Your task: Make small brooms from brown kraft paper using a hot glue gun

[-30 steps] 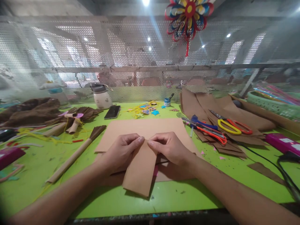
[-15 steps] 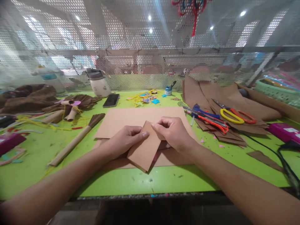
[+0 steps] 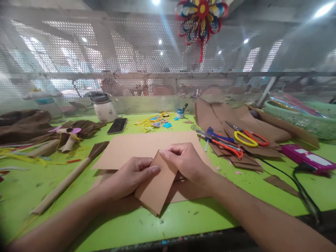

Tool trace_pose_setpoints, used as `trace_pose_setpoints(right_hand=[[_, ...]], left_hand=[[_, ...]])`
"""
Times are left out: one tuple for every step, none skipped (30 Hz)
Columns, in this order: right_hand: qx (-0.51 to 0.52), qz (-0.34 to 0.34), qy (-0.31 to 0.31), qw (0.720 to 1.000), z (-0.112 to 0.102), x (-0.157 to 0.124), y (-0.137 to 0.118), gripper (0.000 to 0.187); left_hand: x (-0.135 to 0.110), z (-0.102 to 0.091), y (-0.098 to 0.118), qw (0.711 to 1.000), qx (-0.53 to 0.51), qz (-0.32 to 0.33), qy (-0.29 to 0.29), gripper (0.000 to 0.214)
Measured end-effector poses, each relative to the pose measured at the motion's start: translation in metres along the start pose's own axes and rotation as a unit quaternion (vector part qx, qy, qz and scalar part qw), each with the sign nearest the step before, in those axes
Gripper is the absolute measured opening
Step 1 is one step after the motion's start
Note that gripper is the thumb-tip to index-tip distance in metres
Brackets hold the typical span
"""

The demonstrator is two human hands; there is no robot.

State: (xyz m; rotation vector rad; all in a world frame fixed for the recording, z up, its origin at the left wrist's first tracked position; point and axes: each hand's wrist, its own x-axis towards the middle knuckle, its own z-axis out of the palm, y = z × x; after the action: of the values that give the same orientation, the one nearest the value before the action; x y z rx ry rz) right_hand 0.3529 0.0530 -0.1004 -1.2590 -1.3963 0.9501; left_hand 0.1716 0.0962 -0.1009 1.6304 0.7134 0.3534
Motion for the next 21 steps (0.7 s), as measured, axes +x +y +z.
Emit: trace_pose_setpoints(right_hand=[[-0.005,-0.01,0.012,1.0,0.0,0.0,0.0,0.032],[-0.009,-0.017,0.026,0.999,-0.001,0.0,0.0,0.031],[-0.012,-0.022,0.043,0.999,-0.001,0.001,0.0,0.031],[-0.015,-0.027,0.062,0.998,-0.002,0.002,0.0,0.031],[-0.021,-0.033,0.078,0.996,-0.003,0.002,0.0,0.031],[-0.029,-0.043,0.09,0.995,-0.004,0.003,0.0,0.031],[-0.04,-0.056,0.095,0.993,-0.006,0.003,0.001,0.031],[-0.054,-0.07,0.095,0.992,-0.007,0.004,0.001,0.031],[-0.068,-0.083,0.091,0.99,-0.009,0.004,0.002,0.03],[-0.081,-0.092,0.088,0.989,-0.011,0.005,0.003,0.03],[-0.095,-0.098,0.086,0.987,-0.014,0.006,0.003,0.031],[-0.107,-0.1,0.081,0.986,-0.017,0.007,0.003,0.032],[-0.116,-0.096,0.071,0.986,-0.02,0.008,0.003,0.035],[-0.119,-0.086,0.057,0.988,-0.024,0.01,0.003,0.038],[-0.113,-0.072,0.037,0.99,-0.028,0.011,0.003,0.042],[-0.099,-0.056,0.013,0.993,-0.032,0.013,0.003,0.045],[-0.082,-0.044,-0.01,0.996,-0.035,0.014,0.003,0.046],[-0.067,-0.04,-0.026,0.997,-0.037,0.014,0.002,0.047],[-0.06,-0.047,-0.03,0.997,-0.039,0.014,0.002,0.047],[-0.06,-0.062,-0.025,0.996,-0.039,0.014,0.001,0.047],[-0.067,-0.08,-0.012,0.994,-0.039,0.013,0.001,0.048]], left_hand=[[0.0,0.0,0.0,1.0,-0.008,-0.001,0.001,0.033],[0.0,0.001,0.0,1.0,-0.019,-0.002,0.0,0.034],[0.001,0.001,0.0,0.999,-0.033,-0.004,-0.002,0.034],[0.001,0.0,-0.001,0.999,-0.047,-0.007,-0.004,0.035],[0.002,0.0,-0.002,0.998,-0.06,-0.01,-0.007,0.034],[0.002,-0.001,-0.003,0.997,-0.07,-0.015,-0.01,0.034],[0.003,-0.001,-0.004,0.997,-0.077,-0.018,-0.015,0.034],[0.003,-0.002,-0.004,0.996,-0.08,-0.02,-0.022,0.033],[0.003,-0.003,-0.005,0.996,-0.079,-0.022,-0.031,0.034],[0.002,-0.004,-0.005,0.996,-0.074,-0.025,-0.039,0.034],[0.002,-0.005,-0.005,0.996,-0.067,-0.029,-0.043,0.034],[0.002,-0.006,-0.006,0.997,-0.06,-0.031,-0.042,0.034],[0.002,-0.007,-0.006,0.997,-0.057,-0.029,-0.037,0.033],[0.003,-0.007,-0.007,0.997,-0.059,-0.025,-0.031,0.033],[0.003,-0.008,-0.008,0.997,-0.066,-0.018,-0.025,0.032],[0.004,-0.008,-0.009,0.997,-0.073,-0.01,-0.018,0.031],[0.004,-0.008,-0.009,0.997,-0.081,-0.003,-0.012,0.031],[0.004,-0.008,-0.01,0.996,-0.088,0.002,-0.006,0.03],[0.005,-0.008,-0.01,0.996,-0.093,0.005,0.001,0.029],[0.005,-0.007,-0.011,0.995,-0.098,0.007,0.008,0.029],[0.004,-0.006,-0.011,0.994,-0.104,0.009,0.012,0.029]])
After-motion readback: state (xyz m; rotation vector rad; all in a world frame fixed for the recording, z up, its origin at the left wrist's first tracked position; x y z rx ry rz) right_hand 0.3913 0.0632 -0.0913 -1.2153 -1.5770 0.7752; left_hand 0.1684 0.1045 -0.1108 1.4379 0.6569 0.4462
